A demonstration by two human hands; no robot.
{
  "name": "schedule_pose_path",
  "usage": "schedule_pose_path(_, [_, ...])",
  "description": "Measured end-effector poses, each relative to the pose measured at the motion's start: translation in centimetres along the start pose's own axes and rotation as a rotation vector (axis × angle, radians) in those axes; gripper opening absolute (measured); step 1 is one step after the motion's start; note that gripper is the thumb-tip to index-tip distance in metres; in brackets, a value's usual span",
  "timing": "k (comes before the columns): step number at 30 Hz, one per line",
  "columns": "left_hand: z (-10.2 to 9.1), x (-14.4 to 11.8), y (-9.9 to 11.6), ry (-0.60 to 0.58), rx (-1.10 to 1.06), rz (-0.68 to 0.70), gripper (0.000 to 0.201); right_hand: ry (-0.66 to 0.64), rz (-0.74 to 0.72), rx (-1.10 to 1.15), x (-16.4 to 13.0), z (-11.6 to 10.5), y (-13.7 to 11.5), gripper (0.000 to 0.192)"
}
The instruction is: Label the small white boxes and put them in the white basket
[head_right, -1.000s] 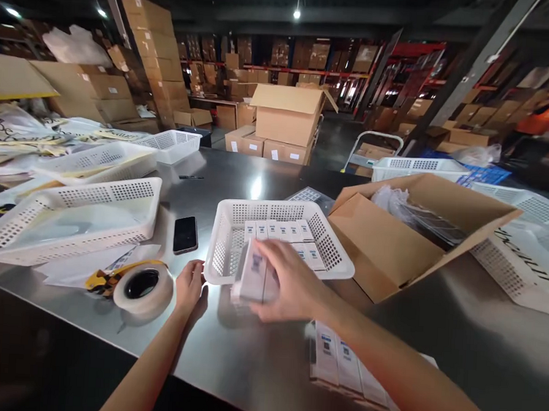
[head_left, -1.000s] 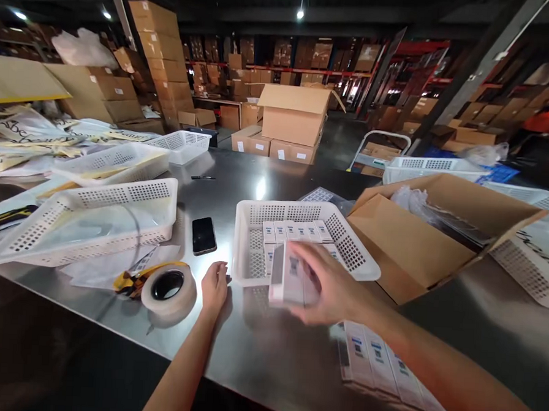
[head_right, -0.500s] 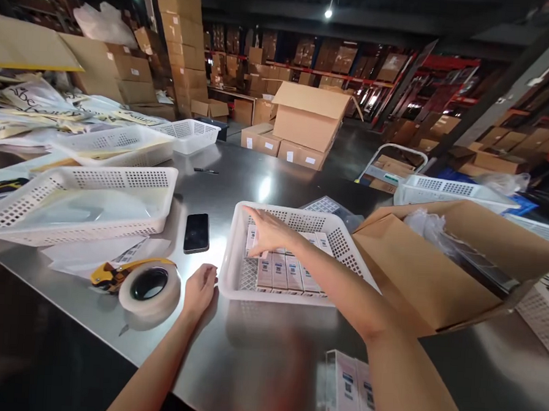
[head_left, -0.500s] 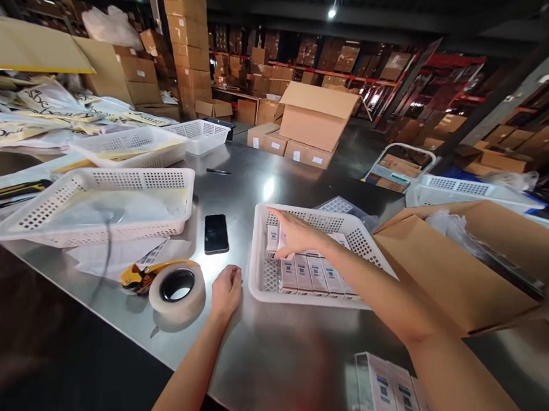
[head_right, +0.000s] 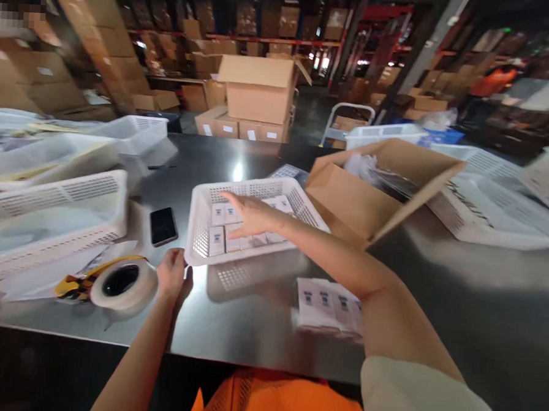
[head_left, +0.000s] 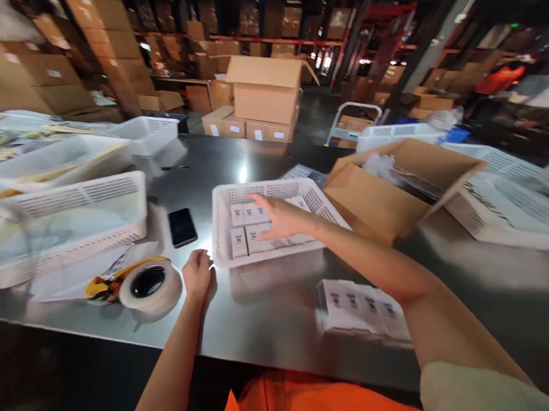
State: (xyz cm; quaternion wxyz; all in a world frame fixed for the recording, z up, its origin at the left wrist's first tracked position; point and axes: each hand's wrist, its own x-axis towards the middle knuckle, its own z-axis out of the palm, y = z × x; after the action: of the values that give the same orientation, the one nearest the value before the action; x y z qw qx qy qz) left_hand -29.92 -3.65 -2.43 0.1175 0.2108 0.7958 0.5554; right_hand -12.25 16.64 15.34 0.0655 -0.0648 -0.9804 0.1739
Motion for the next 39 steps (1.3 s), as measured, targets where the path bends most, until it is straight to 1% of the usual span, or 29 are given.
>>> schedule_pose_path(2, [0.0,-0.2,0.1,0.029,-0.015,-0.041,0.017,0.035,0.011,-0.013,-5.6,-2.0,0.4,0.104])
schedule_pose_path(3, [0.0,-0.3,0.1,0.046,-0.023,-0.06,0.017,0.023,0.021,-0.014,-8.6,-2.2,0.5,0.102])
schedule_pose_path(4, [0.1,-0.4,0.1,0.064,-0.025,-0.074,0.017,-0.006,0.042,-0.009,-11.7,-2.0,0.5,0.101])
schedule_pose_path(6, [0.2,-0.6,0.3,0.079,-0.023,-0.091,0.016,-0.098,0.109,-0.013,-17.3,0.0,0.3,0.105])
schedule_pose_path(8, [0.2,-0.8,0.5,0.086,-0.008,-0.098,0.012,-0.201,0.185,-0.067,-21.5,3.2,0.0,0.114])
schedule_pose_path(9, [0.2,-1.0,0.5,0.086,0.001,-0.099,0.011,-0.242,0.219,-0.103,-22.9,4.8,-0.1,0.116])
schedule_pose_path(11, [0.1,-1.3,0.6,0.084,0.01,-0.099,0.01,-0.285,0.249,-0.15,-24.5,7.3,-0.2,0.109])
schedule_pose_path(13, [0.0,-1.5,0.6,0.069,0.004,-0.093,0.01,-0.268,0.257,-0.167,-24.9,8.5,-0.4,0.096])
schedule_pose_path(15, [-0.1,-1.5,0.5,0.048,0.003,-0.074,0.01,-0.246,0.267,-0.18,-24.8,8.6,-0.6,0.089])
schedule_pose_path(17, [-0.3,-1.4,0.5,0.03,0.019,-0.044,0.01,-0.264,0.288,-0.201,-24.7,8.5,-0.7,0.093])
schedule_pose_path(20, [-0.4,-1.2,0.6,0.019,0.049,-0.021,0.013,-0.322,0.342,-0.223,-24.9,8.7,-0.8,0.109])
schedule_pose_path(21, [-0.4,-1.1,0.7,0.018,0.054,-0.021,0.014,-0.33,0.364,-0.223,-25.0,8.9,-0.8,0.111])
schedule_pose_path(23, [-0.4,-1.0,0.8,0.014,0.062,-0.027,0.015,-0.317,0.403,-0.226,-25.2,9.5,-0.8,0.108])
schedule_pose_path(26, [-0.4,-0.9,0.8,0.006,0.078,-0.02,0.012,-0.264,0.417,-0.243,-25.4,10.0,-0.8,0.094])
schedule_pose_path(28, [-0.4,-0.9,0.9,0.005,0.092,-0.011,0.01,-0.253,0.397,-0.242,-25.3,9.9,-0.8,0.089])
schedule_pose_path(33, [-0.6,-1.0,1.1,-0.017,0.095,0.001,0.01,-0.287,0.356,-0.221,-24.3,9.3,-1.1,0.084])
schedule_pose_path(36, [-0.7,-1.1,1.3,-0.033,0.078,0.004,0.009,-0.314,0.371,-0.215,-23.5,9.0,-1.3,0.086])
schedule_pose_path(39, [-0.6,-1.0,1.4,-0.032,0.063,0.005,0.012,-0.385,0.382,-0.196,-23.2,8.4,-1.5,0.095])
